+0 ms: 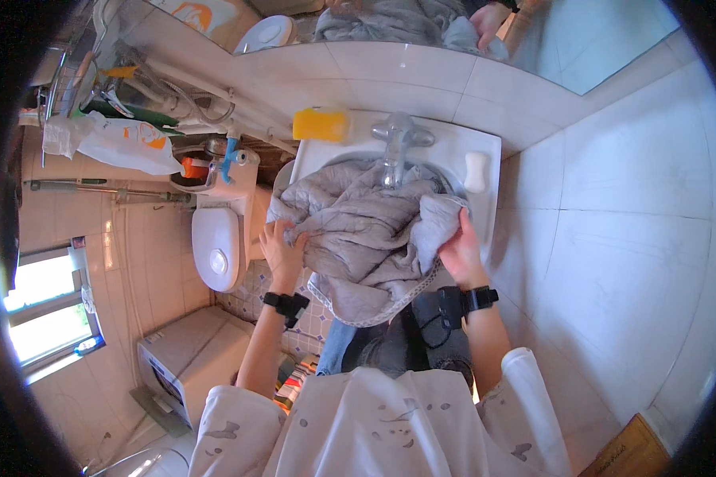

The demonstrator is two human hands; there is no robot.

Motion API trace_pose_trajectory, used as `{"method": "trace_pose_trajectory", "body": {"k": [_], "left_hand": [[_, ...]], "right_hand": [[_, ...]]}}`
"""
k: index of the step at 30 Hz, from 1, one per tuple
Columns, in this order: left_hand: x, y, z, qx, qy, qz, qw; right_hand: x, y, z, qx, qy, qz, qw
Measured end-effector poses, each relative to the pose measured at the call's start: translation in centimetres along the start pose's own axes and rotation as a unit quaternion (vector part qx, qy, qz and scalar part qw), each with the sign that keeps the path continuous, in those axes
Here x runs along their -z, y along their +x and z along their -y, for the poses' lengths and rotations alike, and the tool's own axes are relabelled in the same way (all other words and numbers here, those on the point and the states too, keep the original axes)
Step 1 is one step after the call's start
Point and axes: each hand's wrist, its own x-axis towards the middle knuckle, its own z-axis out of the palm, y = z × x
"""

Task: The person washes a grey cloth in a bathroom sink by scrubbing it with a bar of soap, rinsing it under the faucet, and wringing it out.

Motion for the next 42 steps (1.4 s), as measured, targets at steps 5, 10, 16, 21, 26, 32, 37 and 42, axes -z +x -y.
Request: {"method": "trace_pose_trajectory", "body": {"k": [5,10,16,21,26,32,37,42], "left_hand": [[-0.5,-1.4,-8.4,-0.238,-0.142,0.168,0.946],[-5.3,-2.7,-14.0,-0.019,-0.405,0.276,0.872],[-6.7,-4.7,-17.9,0.03,-0.665,0.33,0.67],[-7.5,-4.7,-18.2,0.135,-0.505,0.207,0.827],[-7.3,-3.2,-16.3,0.115,-0.473,0.157,0.859],[-8.1,-2.1,-16.2,0.05,-0.523,0.053,0.849],[-8.2,-2.9,-16.2,0.151,-0.473,0.113,0.861],[-9.1,-3.2,-15.5,0.177,-0.524,0.122,0.824]], "right_hand": [[-0.3,0.9,-0.4,-0.041,-0.045,0.008,0.998],[-3.9,-1.4,-0.8,-0.009,-0.109,0.009,0.994],[-2.1,-1.2,-0.6,0.062,-0.171,-0.081,0.98],[-0.6,0.2,-1.9,0.203,-0.403,-0.145,0.881],[-2.1,0.4,-1.8,0.368,-0.584,-0.01,0.724],[-1.9,1.8,-3.6,0.331,-0.542,0.094,0.767],[-3.0,1.4,-5.1,0.288,-0.522,0.036,0.802],[-2.5,2.3,-5.4,0.25,-0.539,0.027,0.804]]}}
